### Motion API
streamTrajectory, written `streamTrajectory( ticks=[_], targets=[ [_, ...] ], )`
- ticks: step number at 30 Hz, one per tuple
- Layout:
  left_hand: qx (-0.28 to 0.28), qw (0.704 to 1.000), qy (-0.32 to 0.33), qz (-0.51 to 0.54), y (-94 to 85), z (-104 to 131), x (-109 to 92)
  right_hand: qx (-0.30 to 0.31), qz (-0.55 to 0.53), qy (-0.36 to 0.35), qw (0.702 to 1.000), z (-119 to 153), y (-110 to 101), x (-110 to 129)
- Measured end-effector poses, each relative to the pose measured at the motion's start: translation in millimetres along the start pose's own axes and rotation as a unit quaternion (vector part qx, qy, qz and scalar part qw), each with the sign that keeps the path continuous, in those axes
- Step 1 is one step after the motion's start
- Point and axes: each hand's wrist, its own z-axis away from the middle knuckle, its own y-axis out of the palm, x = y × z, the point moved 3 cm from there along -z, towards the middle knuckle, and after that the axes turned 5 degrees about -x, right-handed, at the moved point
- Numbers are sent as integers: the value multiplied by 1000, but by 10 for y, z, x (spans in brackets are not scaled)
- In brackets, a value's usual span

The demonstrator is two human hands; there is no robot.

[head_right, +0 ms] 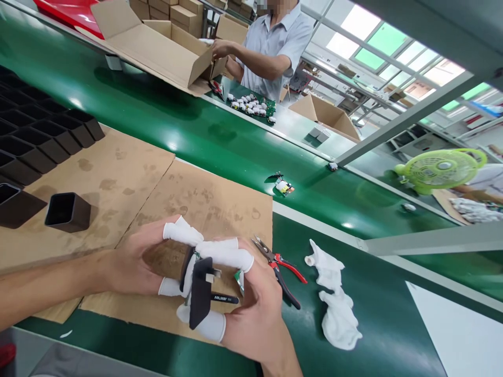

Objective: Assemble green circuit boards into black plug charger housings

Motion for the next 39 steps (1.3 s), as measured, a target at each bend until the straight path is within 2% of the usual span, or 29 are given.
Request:
streamTrajectory(
  ticks=[25,39],
  targets=[
    [-1,1000,4,-11,1,-6,-1,2,9,18,1000,8,18,-32],
    [-8,999,-29,-8,13,4,51,14,47,27,998,4,-13,-51]
  ],
)
